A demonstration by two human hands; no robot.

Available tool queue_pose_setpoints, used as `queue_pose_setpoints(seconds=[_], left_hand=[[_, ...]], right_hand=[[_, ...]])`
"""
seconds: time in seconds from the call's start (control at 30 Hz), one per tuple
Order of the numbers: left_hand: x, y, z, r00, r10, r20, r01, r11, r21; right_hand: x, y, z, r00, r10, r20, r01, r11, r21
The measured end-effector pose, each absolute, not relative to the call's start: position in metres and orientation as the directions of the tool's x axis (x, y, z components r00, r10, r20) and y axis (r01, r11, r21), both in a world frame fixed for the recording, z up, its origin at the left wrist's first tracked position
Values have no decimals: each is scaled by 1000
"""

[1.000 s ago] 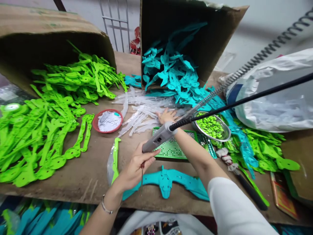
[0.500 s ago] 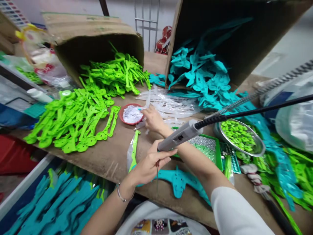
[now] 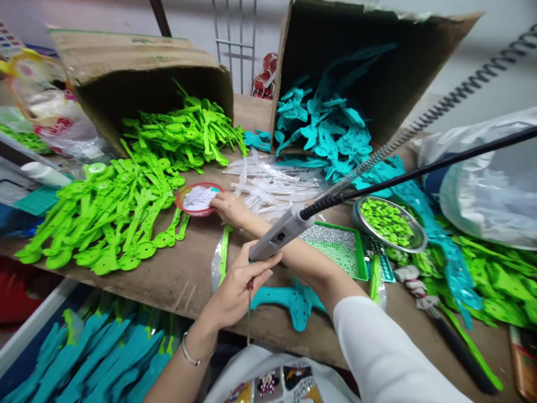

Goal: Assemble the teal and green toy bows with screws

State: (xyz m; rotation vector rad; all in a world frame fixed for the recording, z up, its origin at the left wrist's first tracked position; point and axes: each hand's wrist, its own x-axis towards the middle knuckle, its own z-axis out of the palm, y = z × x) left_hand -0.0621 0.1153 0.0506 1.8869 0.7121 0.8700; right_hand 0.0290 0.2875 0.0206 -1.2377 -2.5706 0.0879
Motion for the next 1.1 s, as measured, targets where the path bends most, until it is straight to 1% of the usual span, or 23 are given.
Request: queue_pose_setpoints(seconds=[0.07, 0.13, 0.2, 0.27, 0.4, 0.47, 0.53, 0.57, 0.63, 0.77, 0.93, 1.0, 1.1], left_hand=[[-64, 113, 52, 590, 758, 276, 133, -429, 893], [-65, 110, 53, 595, 754, 279, 142, -441, 886], [-65, 109, 53, 593, 752, 288, 144, -450, 881], [-65, 110, 51, 593, 752, 288, 147, -453, 879], [-61, 114, 44, 568, 769, 294, 161, -454, 876], [-59, 115, 41, 561, 774, 292, 167, -452, 876], [-57, 117, 40, 568, 771, 288, 169, -452, 876], [-56, 117, 39, 570, 769, 289, 168, -453, 875], [-54, 117, 38, 567, 771, 291, 167, -453, 876], [-49, 117, 37, 576, 769, 278, 178, -450, 875], [-45, 118, 36, 588, 765, 263, 187, -445, 876], [-44, 119, 36, 598, 759, 257, 190, -446, 875], [-41, 120, 35, 609, 753, 251, 179, -438, 881]], right_hand=[[35, 281, 27, -602, 750, 274, 733, 655, -182], [52, 270, 32, -575, 750, 327, 739, 648, -186], [81, 254, 37, -512, 775, 370, 775, 603, -190], [119, 232, 39, -423, 818, 389, 831, 522, -192], [196, 182, 40, -195, 900, 389, 944, 280, -175], [223, 163, 39, -29, 950, 310, 989, 73, -131], [242, 152, 36, 137, 969, 208, 990, -126, -64], [248, 149, 34, 198, 966, 168, 980, -195, -37], [257, 149, 29, 269, 954, 131, 963, -269, -18], [268, 157, 22, 320, 945, 65, 948, -319, -16], [280, 163, 24, 254, 967, -19, 965, -254, -56], [281, 163, 27, 255, 967, -12, 965, -255, -58], [279, 170, 28, 316, 948, 33, 948, -316, -30]])
